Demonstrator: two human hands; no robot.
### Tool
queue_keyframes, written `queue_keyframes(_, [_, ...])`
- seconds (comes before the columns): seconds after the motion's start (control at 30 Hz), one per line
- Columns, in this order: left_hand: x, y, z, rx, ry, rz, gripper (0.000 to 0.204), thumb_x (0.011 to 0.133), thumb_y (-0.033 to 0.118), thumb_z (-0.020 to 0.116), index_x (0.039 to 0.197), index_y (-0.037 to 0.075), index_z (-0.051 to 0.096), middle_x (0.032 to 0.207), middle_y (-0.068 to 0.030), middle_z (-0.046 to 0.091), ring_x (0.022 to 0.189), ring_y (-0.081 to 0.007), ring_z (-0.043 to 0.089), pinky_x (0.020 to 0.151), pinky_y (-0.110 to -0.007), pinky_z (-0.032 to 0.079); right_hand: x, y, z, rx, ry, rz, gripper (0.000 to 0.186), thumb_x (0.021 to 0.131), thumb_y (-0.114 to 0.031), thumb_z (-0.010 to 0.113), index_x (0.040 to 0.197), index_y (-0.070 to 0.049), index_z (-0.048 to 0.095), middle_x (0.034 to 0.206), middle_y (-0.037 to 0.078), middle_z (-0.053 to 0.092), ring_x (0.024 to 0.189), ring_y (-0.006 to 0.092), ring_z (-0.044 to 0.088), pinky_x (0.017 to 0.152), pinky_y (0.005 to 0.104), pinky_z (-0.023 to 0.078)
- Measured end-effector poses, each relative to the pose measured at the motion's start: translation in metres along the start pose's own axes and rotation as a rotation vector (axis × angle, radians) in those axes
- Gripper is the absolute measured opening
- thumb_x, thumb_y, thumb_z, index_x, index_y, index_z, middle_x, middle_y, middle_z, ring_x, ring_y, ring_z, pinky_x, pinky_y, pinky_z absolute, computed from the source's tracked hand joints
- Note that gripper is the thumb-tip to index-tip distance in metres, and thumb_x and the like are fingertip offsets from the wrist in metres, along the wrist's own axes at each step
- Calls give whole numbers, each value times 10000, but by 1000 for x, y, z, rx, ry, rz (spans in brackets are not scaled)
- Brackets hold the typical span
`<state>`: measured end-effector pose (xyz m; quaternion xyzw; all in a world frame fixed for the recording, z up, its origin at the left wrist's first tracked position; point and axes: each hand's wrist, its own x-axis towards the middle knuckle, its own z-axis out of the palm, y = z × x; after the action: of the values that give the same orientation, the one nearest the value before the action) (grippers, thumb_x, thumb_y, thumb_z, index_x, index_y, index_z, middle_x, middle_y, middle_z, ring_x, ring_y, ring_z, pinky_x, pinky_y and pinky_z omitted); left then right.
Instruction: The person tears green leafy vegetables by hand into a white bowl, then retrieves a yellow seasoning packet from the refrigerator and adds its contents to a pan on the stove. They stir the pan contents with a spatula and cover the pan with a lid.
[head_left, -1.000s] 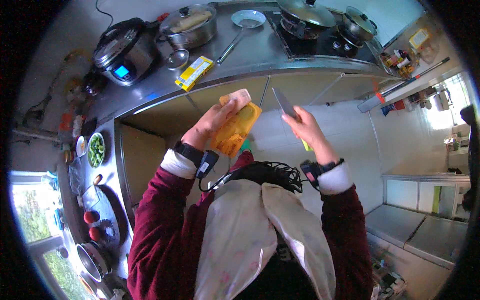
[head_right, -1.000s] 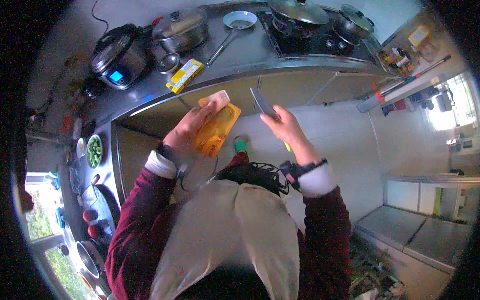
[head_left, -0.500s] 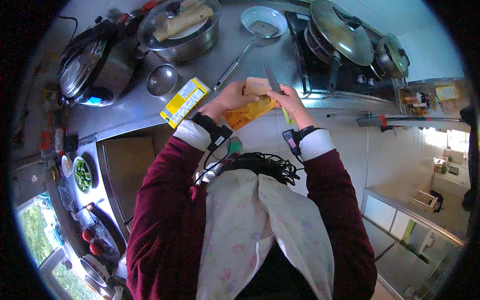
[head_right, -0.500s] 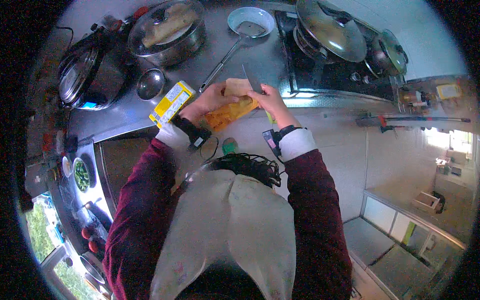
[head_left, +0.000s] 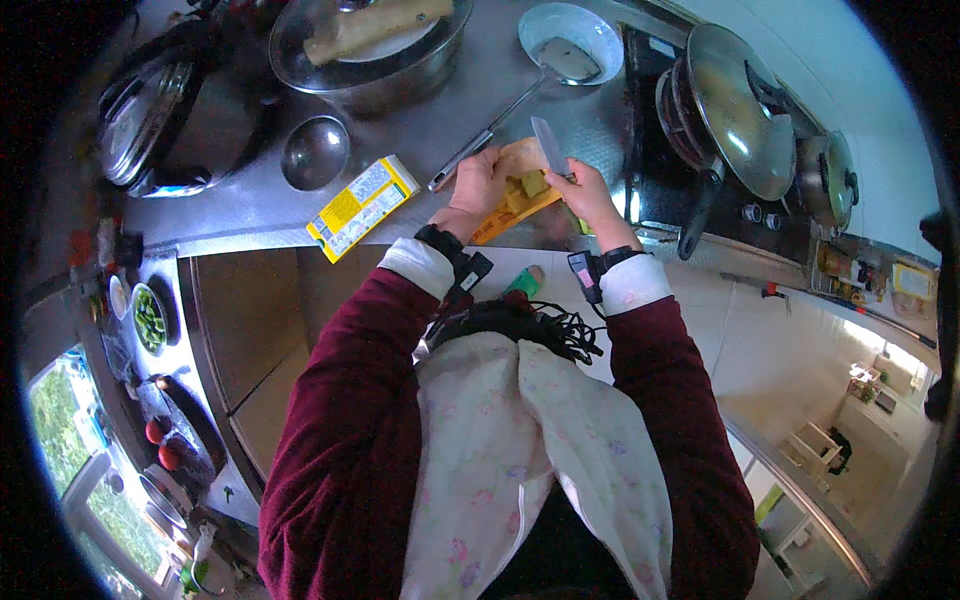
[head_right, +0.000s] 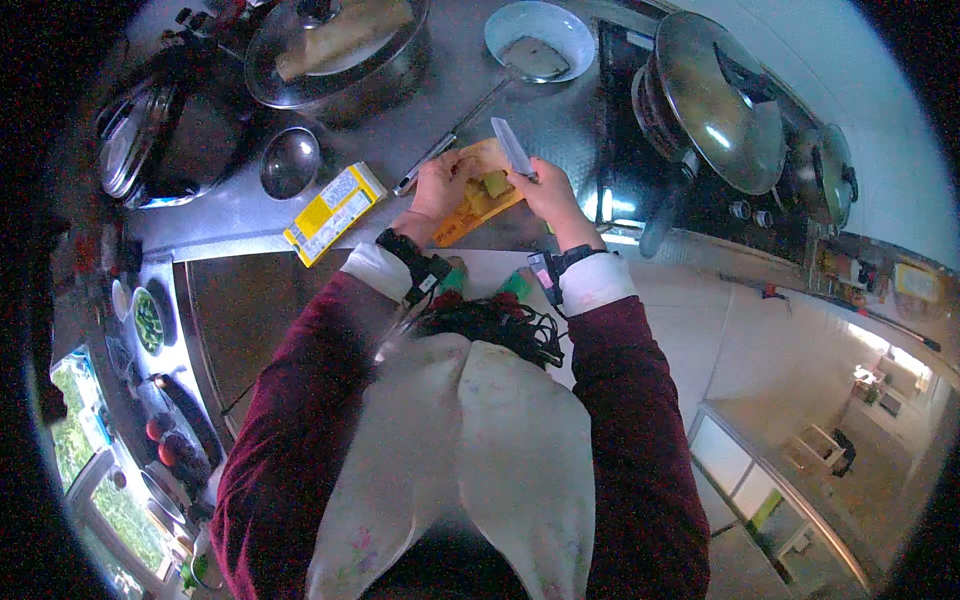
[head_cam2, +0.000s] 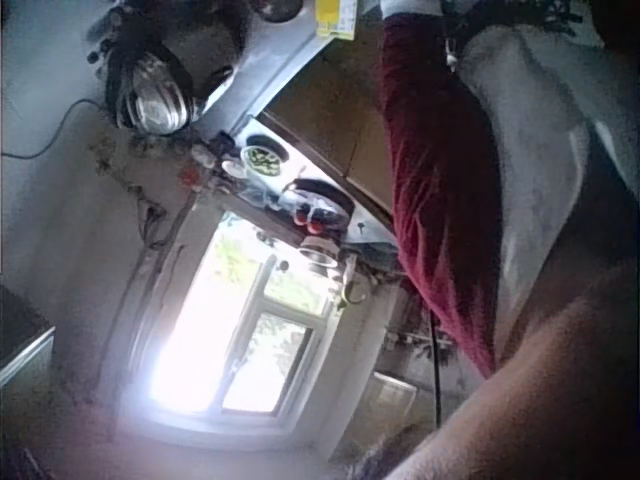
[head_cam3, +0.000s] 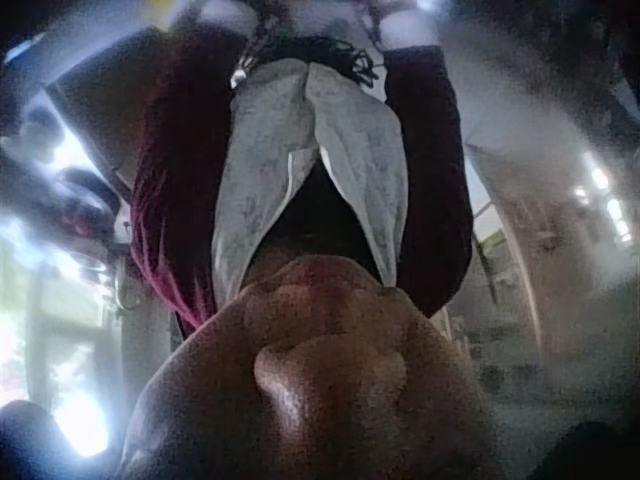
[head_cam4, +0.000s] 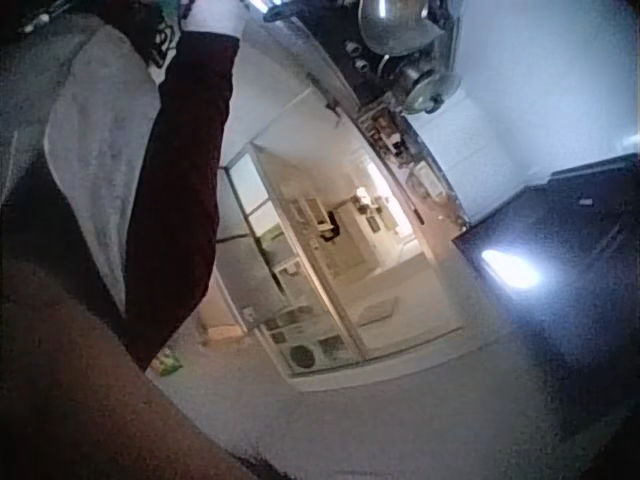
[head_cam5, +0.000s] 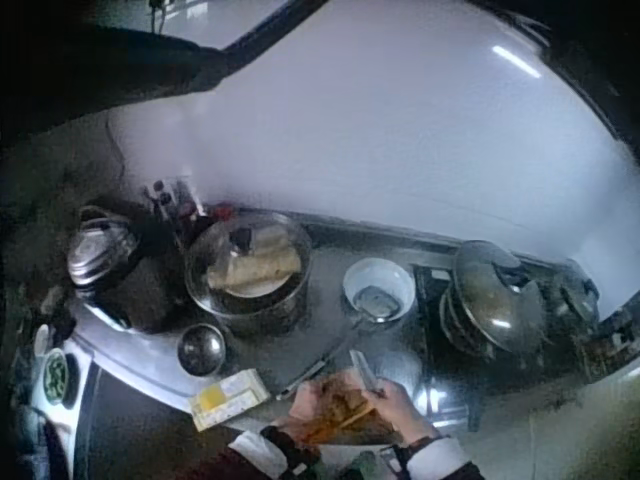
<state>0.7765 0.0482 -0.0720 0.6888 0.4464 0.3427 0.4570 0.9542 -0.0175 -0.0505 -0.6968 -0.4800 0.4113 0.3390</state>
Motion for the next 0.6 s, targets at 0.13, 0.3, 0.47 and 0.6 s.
queue_keyframes(0.13, [-2,10,2,153,12,69,107,800,104,532,855,32,590,771,-194,585,746,-373,568,661,-407,459,2,5,-3,-38,1,-8,275,770,-247,636,919,-20,593,781,125,623,700,210,595,640,315,452])
queue_keyframes(0.3, [-4,27,-1,281,244,303,114,716,36,541,821,70,568,896,-118,526,879,-334,521,730,-388,455,-1,4,0,-88,7,-3,265,769,-228,634,915,-12,588,775,143,622,708,250,603,638,334,453])
queue_keyframes(0.47, [-15,28,-25,586,-119,429,220,669,36,566,880,89,593,940,-84,513,898,-277,517,759,-354,450,-7,-4,3,-112,53,-34,257,768,-214,629,913,-7,585,773,166,618,695,295,601,624,348,456])
queue_keyframes(0.6, [-30,26,-27,466,-116,414,233,707,43,561,931,83,615,975,-95,542,912,-285,526,785,-360,445,-8,-8,3,-156,63,9,247,771,-209,621,907,-6,582,779,174,614,711,311,597,650,361,461])
